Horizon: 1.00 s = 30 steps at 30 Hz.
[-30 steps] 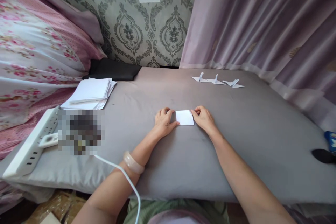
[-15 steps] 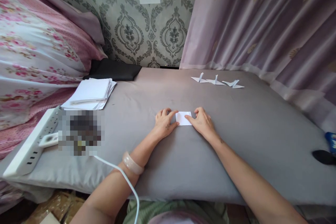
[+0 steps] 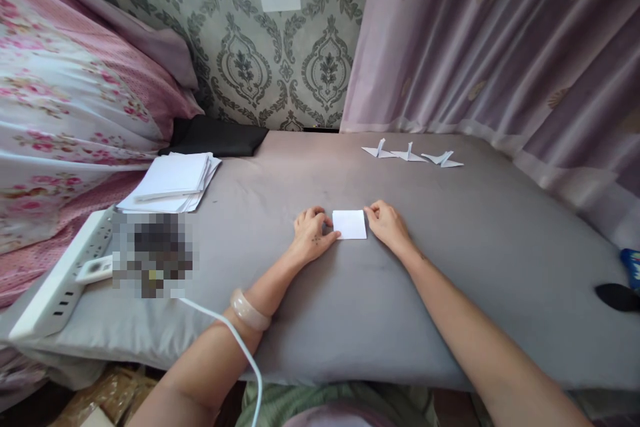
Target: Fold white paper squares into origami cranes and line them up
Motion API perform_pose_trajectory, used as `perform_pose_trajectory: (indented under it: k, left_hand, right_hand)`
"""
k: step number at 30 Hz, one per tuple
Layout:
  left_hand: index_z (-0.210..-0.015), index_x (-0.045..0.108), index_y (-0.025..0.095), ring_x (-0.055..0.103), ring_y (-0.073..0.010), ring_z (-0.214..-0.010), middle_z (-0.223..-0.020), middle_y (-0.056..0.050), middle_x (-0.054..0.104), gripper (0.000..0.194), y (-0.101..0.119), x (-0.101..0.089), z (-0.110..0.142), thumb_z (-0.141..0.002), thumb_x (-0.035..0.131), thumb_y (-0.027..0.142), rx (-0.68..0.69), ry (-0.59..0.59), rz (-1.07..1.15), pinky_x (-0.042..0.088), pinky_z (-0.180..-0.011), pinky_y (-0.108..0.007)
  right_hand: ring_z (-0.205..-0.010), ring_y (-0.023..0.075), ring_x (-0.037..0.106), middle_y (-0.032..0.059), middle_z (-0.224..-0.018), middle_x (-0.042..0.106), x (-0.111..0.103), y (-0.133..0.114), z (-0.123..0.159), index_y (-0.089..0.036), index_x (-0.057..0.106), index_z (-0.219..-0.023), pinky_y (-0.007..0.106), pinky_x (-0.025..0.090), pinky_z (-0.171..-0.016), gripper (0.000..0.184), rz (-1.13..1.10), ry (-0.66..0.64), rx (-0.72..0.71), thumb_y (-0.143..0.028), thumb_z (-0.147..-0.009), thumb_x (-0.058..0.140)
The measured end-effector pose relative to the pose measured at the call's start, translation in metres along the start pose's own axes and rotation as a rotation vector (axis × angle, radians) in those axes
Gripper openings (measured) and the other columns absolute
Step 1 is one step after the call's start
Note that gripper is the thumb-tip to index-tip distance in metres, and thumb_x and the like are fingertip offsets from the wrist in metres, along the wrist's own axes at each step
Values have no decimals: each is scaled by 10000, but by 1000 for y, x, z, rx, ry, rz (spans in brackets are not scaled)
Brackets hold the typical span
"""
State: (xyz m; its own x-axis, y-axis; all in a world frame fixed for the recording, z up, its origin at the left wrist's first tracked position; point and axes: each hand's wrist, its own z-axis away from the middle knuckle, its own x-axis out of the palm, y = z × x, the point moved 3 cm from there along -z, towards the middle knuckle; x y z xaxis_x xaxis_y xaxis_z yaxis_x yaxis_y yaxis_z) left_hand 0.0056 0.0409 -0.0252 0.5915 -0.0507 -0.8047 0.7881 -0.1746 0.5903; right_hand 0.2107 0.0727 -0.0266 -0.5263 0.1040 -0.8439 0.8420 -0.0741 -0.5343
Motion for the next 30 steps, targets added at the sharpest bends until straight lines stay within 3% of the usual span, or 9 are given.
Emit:
perform_pose_trajectory:
  k: [4,9,12,14,16,19,22,25,30]
  left_hand:
    - [-892,649,186,434,-324,-1228,-1291,-104,530,389,5,3,-1,-674,781,479,-1,15,29,327,-1034,-499]
    - [-877,651,201,491,-277,-1160,-1225,-65,582,190,10,3,0,-762,732,329,74,46,90,380,-997,-475]
    - [-846,656,211,514,-226,-1110,-1162,-60,581,33,13,-7,2,-824,635,198,217,243,137,417,-983,-428]
    - [-844,655,215,521,-206,-1058,-1119,-59,572,110,14,-15,5,-838,575,140,305,410,122,445,-949,-404]
    - [-848,647,216,527,-188,-984,-1092,-60,565,144,15,-21,9,-854,536,124,378,537,81,476,-887,-381]
    - [-876,631,215,526,-163,-915,-1086,-65,558,150,20,-26,16,-883,512,124,502,627,39,503,-817,-338]
    - [-935,608,216,538,-152,-923,-1086,-68,550,175,24,-25,22,-888,496,89,637,636,45,514,-819,-315]
    - [-985,586,222,551,-156,-970,-1104,-71,540,227,25,-23,26,-883,470,57,727,608,75,521,-844,-314]
    - [-1007,566,232,556,-168,-1039,-1141,-80,525,233,25,-20,26,-892,443,71,712,546,135,547,-865,-324]
  right_hand:
    - [-843,186,650,61,-873,717,-6,5,3,-199,653,-917,285,443,-751,278,-161,-36,-43,-387,-899,450]
    - [-727,161,638,49,-850,715,-8,4,11,-192,680,-971,265,467,-655,517,-367,-92,-61,-535,-935,295]
    - [-672,158,613,65,-843,703,-11,4,15,-181,692,-932,271,462,-607,618,-592,-57,23,-657,-892,299]
    - [-679,160,624,81,-871,703,-13,0,19,-176,676,-933,271,468,-595,622,-784,-81,82,-690,-870,332]
    - [-683,169,649,92,-869,704,-13,-8,26,-176,646,-952,272,477,-578,578,-981,-198,147,-685,-861,388]
    - [-679,175,663,78,-800,700,-16,-22,38,-181,634,-952,263,475,-548,459,-1174,-388,210,-611,-854,507]
    - [-631,148,631,56,-769,700,-19,-30,46,-175,663,-857,249,463,-530,360,-1287,-463,203,-529,-830,603]
    - [-724,171,657,53,-826,726,-19,-30,47,-183,692,-866,272,501,-619,296,-1360,-489,209,-469,-796,663]
    - [-924,239,677,69,-936,743,-18,-29,46,-194,706,-940,339,527,-761,309,-1446,-511,242,-463,-796,662]
